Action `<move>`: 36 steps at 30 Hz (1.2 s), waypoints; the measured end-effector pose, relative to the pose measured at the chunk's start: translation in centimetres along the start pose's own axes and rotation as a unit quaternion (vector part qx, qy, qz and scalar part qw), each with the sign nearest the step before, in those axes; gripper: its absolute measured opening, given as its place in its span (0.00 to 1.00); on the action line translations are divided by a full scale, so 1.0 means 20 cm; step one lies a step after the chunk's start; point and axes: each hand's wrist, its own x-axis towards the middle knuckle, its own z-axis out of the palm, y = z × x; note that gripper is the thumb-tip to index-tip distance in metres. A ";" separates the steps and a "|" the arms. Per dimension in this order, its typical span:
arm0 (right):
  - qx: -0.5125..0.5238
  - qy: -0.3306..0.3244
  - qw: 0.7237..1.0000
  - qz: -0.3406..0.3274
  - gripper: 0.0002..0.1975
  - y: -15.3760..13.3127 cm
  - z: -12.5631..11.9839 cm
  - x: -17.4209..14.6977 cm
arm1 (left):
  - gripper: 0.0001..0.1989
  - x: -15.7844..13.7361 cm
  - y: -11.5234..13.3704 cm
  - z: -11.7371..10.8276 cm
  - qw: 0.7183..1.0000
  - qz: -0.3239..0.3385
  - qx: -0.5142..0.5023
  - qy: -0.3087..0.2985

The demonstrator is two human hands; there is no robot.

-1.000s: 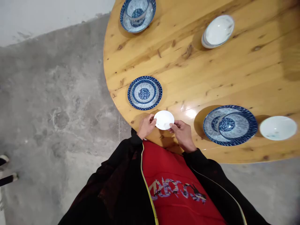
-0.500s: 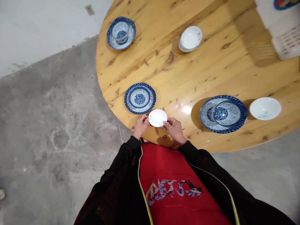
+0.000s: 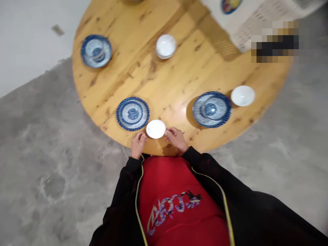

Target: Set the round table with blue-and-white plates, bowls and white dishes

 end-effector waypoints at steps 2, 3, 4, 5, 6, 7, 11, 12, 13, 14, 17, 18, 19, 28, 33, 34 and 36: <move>0.005 0.010 1.000 0.008 0.13 0.00 -0.02 -0.02 | 0.07 -0.01 -0.02 -0.04 1.000 -0.023 -0.001 0.011; 0.009 0.017 1.000 0.010 0.13 0.01 -0.03 -0.03 | 0.07 -0.01 -0.02 -0.06 0.999 -0.033 0.002 0.014; 0.013 0.024 1.000 0.011 0.13 0.01 -0.04 -0.05 | 0.07 -0.02 -0.03 -0.08 0.999 -0.041 0.005 0.014; 0.016 0.029 0.999 0.011 0.13 0.02 -0.05 -0.07 | 0.07 -0.03 -0.03 -0.10 0.999 -0.047 0.010 0.012; 0.021 0.033 0.999 0.011 0.13 0.03 -0.06 -0.09 | 0.07 -0.05 -0.03 -0.12 0.999 -0.050 0.014 0.011; 0.026 0.036 0.999 0.011 0.14 0.05 -0.07 -0.11 | 0.07 -0.06 -0.03 -0.13 0.998 -0.052 0.019 0.009; 0.039 0.061 0.997 0.021 0.17 0.09 -0.05 -0.20 | 0.07 -0.07 -0.03 -0.20 0.999 -0.042 0.029 -0.017; 0.042 0.069 0.996 0.023 0.17 0.09 -0.03 -0.21 | 0.08 -0.06 -0.04 -0.22 0.999 -0.033 0.031 -0.025; 0.044 0.076 0.996 0.022 0.18 0.09 0.00 -0.23 | 0.08 -0.06 -0.05 -0.24 0.999 -0.021 0.035 -0.033; 0.046 0.081 0.995 0.019 0.19 0.08 0.03 -0.25 | 0.08 -0.05 -0.06 -0.25 0.998 -0.006 0.040 -0.038; 0.052 0.090 0.995 0.006 0.20 0.06 0.14 -0.33 | 0.07 -0.05 -0.09 -0.32 0.995 0.038 0.076 -0.056; 0.055 0.091 0.994 0.002 0.20 0.06 0.18 -0.35 | 0.07 -0.05 -0.10 -0.34 0.992 0.048 0.094 -0.064; 0.058 0.089 0.994 0.001 0.20 0.06 0.21 -0.38 | 0.08 -0.05 -0.11 -0.37 0.989 0.053 0.114 -0.071; 0.041 0.066 0.995 -0.055 0.24 0.02 0.33 -0.36 | 0.09 -0.08 -0.24 -0.51 0.995 0.013 0.089 -0.033; 0.050 0.027 0.996 -0.076 0.27 -0.03 0.33 -0.32 | 0.13 -0.13 -0.30 -0.53 0.999 -0.001 0.038 0.023; 0.054 0.019 0.995 -0.078 0.27 -0.03 0.33 -0.31 | 0.14 -0.14 -0.30 -0.53 0.999 0.003 0.030 0.026; 0.063 0.010 0.995 -0.081 0.27 -0.04 0.33 -0.30 | 0.15 -0.15 -0.30 -0.54 0.999 0.012 0.023 0.032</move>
